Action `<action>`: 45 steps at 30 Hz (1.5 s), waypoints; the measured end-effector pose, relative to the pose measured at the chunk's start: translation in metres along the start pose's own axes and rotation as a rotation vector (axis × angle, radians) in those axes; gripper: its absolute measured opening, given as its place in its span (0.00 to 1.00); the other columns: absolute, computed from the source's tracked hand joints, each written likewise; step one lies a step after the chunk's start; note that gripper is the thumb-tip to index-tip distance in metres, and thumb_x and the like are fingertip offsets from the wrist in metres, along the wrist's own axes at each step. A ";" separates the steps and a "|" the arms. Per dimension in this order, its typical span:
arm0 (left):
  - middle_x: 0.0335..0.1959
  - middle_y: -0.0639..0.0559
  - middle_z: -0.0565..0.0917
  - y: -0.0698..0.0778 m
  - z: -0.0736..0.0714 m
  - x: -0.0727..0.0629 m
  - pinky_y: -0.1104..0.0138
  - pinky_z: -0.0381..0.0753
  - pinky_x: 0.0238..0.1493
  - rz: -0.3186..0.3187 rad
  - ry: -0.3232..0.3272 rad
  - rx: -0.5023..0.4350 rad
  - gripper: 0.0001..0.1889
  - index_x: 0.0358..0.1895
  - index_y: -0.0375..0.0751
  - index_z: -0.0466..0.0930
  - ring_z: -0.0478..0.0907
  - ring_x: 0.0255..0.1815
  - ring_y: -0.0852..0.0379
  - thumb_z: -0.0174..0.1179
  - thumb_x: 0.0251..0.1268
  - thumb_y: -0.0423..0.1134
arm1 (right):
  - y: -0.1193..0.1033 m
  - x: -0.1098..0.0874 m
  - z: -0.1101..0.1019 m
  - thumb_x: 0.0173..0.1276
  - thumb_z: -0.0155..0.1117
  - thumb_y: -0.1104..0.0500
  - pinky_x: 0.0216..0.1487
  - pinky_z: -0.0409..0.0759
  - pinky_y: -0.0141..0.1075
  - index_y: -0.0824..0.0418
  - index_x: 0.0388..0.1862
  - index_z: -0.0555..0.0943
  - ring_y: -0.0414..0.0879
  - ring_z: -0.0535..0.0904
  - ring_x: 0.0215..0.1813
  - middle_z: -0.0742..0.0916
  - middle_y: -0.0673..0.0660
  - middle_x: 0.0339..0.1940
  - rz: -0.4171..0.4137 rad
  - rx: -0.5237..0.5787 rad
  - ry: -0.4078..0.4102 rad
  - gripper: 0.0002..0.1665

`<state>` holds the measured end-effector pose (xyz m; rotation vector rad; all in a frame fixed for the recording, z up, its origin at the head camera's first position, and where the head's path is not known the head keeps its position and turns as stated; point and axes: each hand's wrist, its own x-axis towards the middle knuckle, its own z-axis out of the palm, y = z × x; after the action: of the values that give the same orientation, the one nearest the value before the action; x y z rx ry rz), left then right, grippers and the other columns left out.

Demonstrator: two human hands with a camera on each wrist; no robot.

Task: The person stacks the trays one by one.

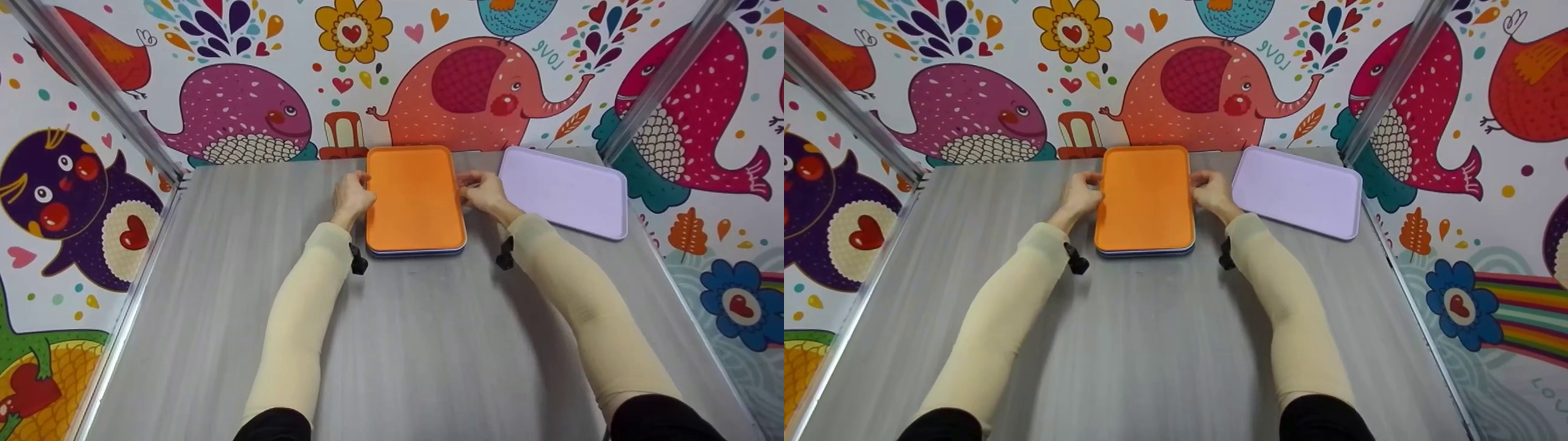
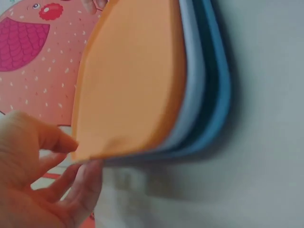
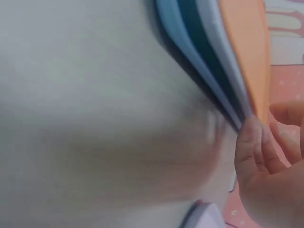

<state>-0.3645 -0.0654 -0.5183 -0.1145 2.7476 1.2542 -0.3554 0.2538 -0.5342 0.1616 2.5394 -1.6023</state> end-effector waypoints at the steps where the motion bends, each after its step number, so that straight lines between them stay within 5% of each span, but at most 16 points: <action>1: 0.70 0.42 0.87 0.004 0.001 0.000 0.51 0.83 0.77 0.004 0.018 0.010 0.27 0.74 0.41 0.83 0.83 0.68 0.43 0.65 0.71 0.32 | -0.002 -0.002 -0.003 0.77 0.63 0.67 0.50 0.95 0.42 0.64 0.72 0.86 0.56 0.87 0.50 0.87 0.63 0.56 0.000 -0.007 -0.004 0.26; 10: 0.65 0.44 0.88 0.040 0.012 0.001 0.52 0.84 0.71 0.081 -0.003 0.049 0.22 0.70 0.41 0.85 0.85 0.64 0.45 0.64 0.77 0.39 | -0.010 -0.013 -0.040 0.78 0.64 0.62 0.48 0.85 0.28 0.66 0.76 0.82 0.51 0.83 0.55 0.87 0.67 0.68 -0.004 -0.113 0.011 0.29; 18: 0.63 0.43 0.88 0.075 0.037 -0.003 0.53 0.85 0.69 0.136 -0.086 0.040 0.23 0.69 0.39 0.85 0.84 0.62 0.45 0.67 0.82 0.48 | 0.005 -0.029 -0.086 0.79 0.67 0.59 0.72 0.79 0.45 0.65 0.80 0.78 0.59 0.79 0.71 0.82 0.68 0.78 0.042 -0.196 -0.002 0.33; 25: 0.64 0.46 0.89 0.097 0.051 -0.006 0.55 0.86 0.70 0.174 -0.134 0.076 0.26 0.73 0.41 0.84 0.85 0.62 0.47 0.67 0.83 0.54 | 0.018 -0.044 -0.118 0.81 0.70 0.55 0.57 0.82 0.29 0.64 0.82 0.75 0.60 0.78 0.74 0.78 0.68 0.83 0.091 -0.191 -0.025 0.36; 29: 0.65 0.45 0.88 0.109 0.063 -0.009 0.55 0.86 0.70 0.182 -0.167 0.067 0.26 0.73 0.41 0.83 0.84 0.63 0.47 0.67 0.84 0.52 | 0.030 -0.051 -0.137 0.82 0.70 0.53 0.62 0.88 0.32 0.65 0.85 0.72 0.59 0.77 0.77 0.75 0.68 0.85 0.115 -0.145 -0.015 0.39; 34: 0.63 0.45 0.89 0.124 0.087 -0.011 0.58 0.88 0.65 0.196 -0.201 0.082 0.24 0.73 0.41 0.84 0.85 0.60 0.48 0.68 0.82 0.49 | 0.044 -0.057 -0.168 0.84 0.68 0.50 0.74 0.87 0.40 0.63 0.88 0.68 0.55 0.74 0.76 0.72 0.68 0.88 0.190 -0.071 0.021 0.41; 36: 0.58 0.48 0.90 0.114 0.119 0.013 0.60 0.88 0.60 0.211 -0.200 0.103 0.24 0.70 0.43 0.86 0.86 0.56 0.50 0.70 0.79 0.51 | 0.050 -0.060 -0.180 0.85 0.67 0.50 0.80 0.83 0.45 0.63 0.89 0.66 0.56 0.74 0.78 0.70 0.68 0.89 0.226 -0.021 0.040 0.42; 41: 0.55 0.49 0.91 0.114 0.162 0.031 0.63 0.88 0.57 0.170 -0.197 0.087 0.25 0.67 0.44 0.88 0.84 0.54 0.52 0.72 0.73 0.51 | 0.064 -0.069 -0.208 0.82 0.70 0.44 0.94 0.63 0.57 0.61 0.92 0.61 0.60 0.62 0.91 0.64 0.66 0.94 0.315 0.069 0.054 0.50; 43: 0.60 0.48 0.91 0.127 0.159 0.016 0.63 0.89 0.59 0.133 -0.196 0.069 0.25 0.70 0.44 0.87 0.84 0.56 0.51 0.71 0.75 0.49 | 0.069 -0.073 -0.219 0.79 0.73 0.39 0.95 0.59 0.58 0.59 0.93 0.59 0.61 0.56 0.94 0.61 0.63 0.96 0.345 0.082 0.051 0.55; 45: 0.64 0.49 0.90 0.128 0.170 0.021 0.62 0.88 0.63 0.103 -0.196 0.052 0.25 0.72 0.46 0.86 0.85 0.60 0.51 0.70 0.76 0.48 | 0.074 -0.077 -0.230 0.75 0.76 0.34 0.96 0.57 0.58 0.56 0.94 0.59 0.60 0.53 0.95 0.59 0.60 0.97 0.364 0.102 0.073 0.60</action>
<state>-0.3870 0.1465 -0.5365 0.1484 2.6426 1.1485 -0.2807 0.4914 -0.4887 0.6614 2.3052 -1.6002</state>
